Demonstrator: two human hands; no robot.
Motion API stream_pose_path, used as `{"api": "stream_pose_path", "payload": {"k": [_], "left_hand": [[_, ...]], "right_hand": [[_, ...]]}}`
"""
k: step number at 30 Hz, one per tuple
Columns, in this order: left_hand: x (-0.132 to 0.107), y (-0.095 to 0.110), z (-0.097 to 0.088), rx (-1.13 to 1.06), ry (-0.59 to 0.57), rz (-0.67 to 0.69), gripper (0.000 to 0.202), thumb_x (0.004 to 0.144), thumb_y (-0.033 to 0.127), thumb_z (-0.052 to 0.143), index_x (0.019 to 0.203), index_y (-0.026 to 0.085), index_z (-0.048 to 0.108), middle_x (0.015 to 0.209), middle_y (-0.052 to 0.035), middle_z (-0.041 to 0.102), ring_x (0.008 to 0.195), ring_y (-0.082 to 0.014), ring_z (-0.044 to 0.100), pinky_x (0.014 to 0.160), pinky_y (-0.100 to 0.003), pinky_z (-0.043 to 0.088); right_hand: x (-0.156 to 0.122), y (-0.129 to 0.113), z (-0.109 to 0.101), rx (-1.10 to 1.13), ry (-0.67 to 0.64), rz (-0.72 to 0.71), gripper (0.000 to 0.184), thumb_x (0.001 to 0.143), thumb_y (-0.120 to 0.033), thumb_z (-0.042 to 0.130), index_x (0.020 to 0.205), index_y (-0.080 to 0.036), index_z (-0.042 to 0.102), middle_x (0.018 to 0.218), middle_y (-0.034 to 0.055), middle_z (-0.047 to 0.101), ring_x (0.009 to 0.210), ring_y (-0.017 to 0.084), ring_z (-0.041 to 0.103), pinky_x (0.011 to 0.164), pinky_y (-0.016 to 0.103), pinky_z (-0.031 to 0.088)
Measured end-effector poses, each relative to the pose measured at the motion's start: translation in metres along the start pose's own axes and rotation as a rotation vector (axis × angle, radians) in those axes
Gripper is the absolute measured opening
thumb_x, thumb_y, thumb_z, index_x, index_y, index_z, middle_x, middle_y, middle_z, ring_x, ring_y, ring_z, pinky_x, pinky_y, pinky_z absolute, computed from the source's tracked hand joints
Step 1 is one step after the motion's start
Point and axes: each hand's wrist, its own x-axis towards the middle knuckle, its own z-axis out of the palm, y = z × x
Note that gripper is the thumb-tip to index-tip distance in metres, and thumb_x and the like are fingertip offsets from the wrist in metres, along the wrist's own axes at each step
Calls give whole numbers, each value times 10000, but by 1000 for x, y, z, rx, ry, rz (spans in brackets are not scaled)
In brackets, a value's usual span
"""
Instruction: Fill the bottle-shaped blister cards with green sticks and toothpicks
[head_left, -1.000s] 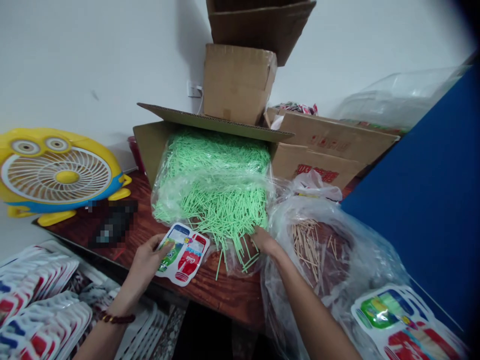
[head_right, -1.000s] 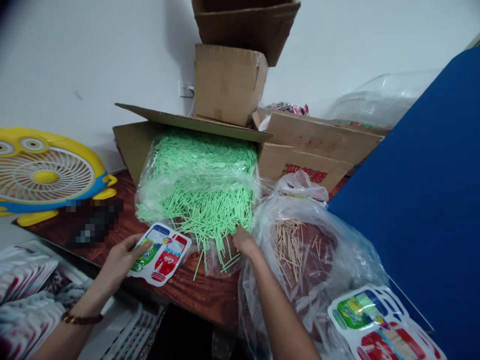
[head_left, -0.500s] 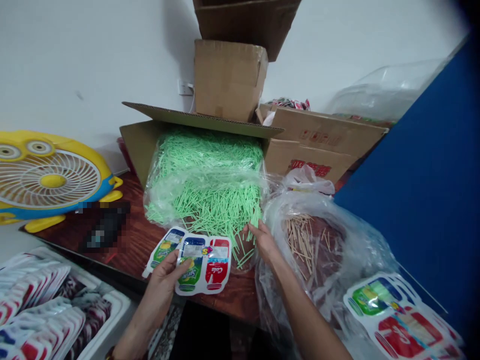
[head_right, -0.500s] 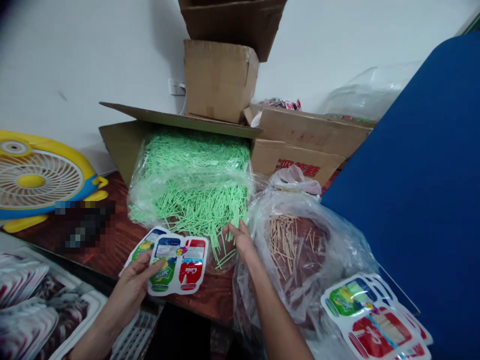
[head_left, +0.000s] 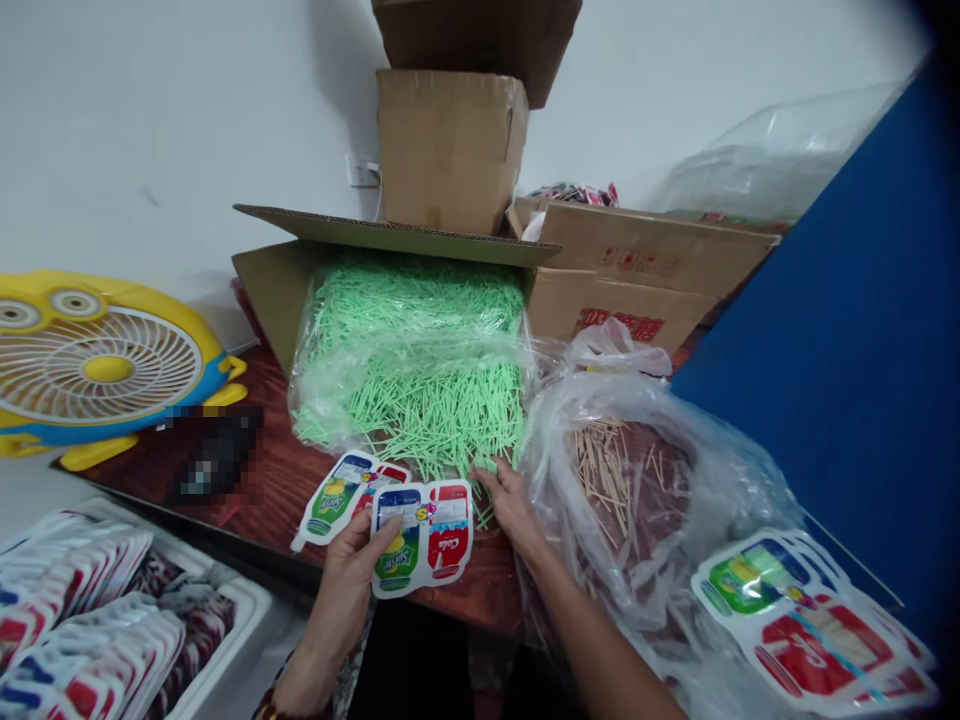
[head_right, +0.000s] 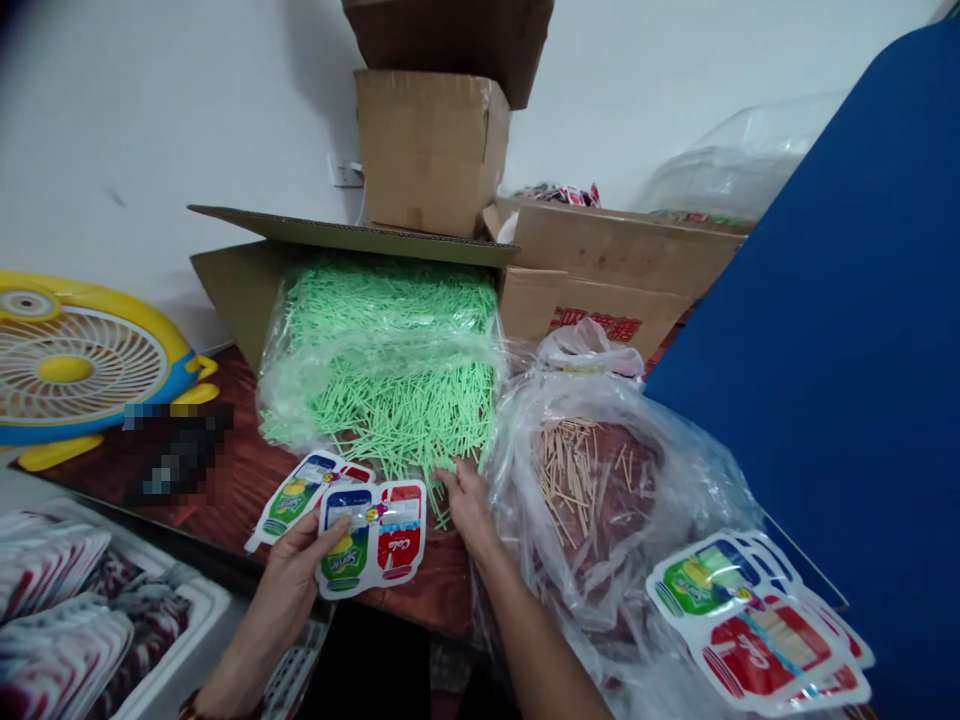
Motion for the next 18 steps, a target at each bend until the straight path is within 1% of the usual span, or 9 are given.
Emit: {"api": "stream_pose_path", "payload": {"k": [3, 5, 7, 9, 11, 15, 18], "left_hand": [[-1, 0, -1, 5, -20, 10, 305, 705, 242, 774, 992, 183, 688, 841, -13, 777, 774, -216, 727, 711, -298, 583], [-3, 1, 0, 4, -36, 12, 281, 708, 239, 772, 973, 190, 696, 848, -9, 778, 776, -213, 726, 719, -295, 579], [-6, 2, 3, 8, -53, -2, 268, 703, 240, 773, 959, 197, 703, 859, -10, 779, 761, -215, 726, 709, -298, 578], [-9, 4, 7, 18, -61, -13, 268, 694, 247, 777, 950, 202, 711, 860, -11, 780, 740, -217, 726, 693, -298, 578], [-10, 5, 10, 35, -61, -18, 262, 682, 253, 782, 932, 200, 720, 842, -10, 781, 717, -216, 724, 683, -296, 575], [-12, 3, 14, 56, -55, -10, 244, 676, 260, 787, 903, 198, 724, 795, -1, 777, 687, -197, 715, 669, -270, 564], [-15, -3, 15, 85, -67, -16, 217, 685, 264, 782, 879, 191, 718, 746, 3, 767, 667, -187, 705, 650, -258, 557]], "right_hand": [[3, -5, -2, -43, -2, 17, 256, 837, -413, 508, 764, -208, 643, 782, 2, 675, 730, 182, 561, 723, 290, 419], [8, -8, -4, -64, -5, 29, 234, 845, -397, 502, 771, -212, 625, 752, -5, 673, 685, 174, 557, 690, 282, 418], [13, -11, -6, -82, -2, 35, 202, 843, -385, 510, 796, -216, 611, 737, -6, 675, 682, 178, 563, 684, 282, 421], [15, -14, -8, -96, 6, 36, 196, 834, -386, 523, 829, -212, 612, 761, 4, 681, 718, 189, 572, 707, 290, 426], [14, -16, -10, -102, 8, 32, 227, 835, -404, 522, 871, -205, 624, 820, 18, 682, 770, 198, 575, 742, 298, 428], [1, -15, -9, -82, 1, 20, 273, 863, -440, 481, 927, -220, 629, 956, 28, 657, 918, 204, 563, 841, 298, 406], [-8, -10, -4, -52, -10, 29, 238, 859, -416, 485, 917, -223, 611, 973, 33, 644, 966, 208, 554, 896, 307, 381]]}}
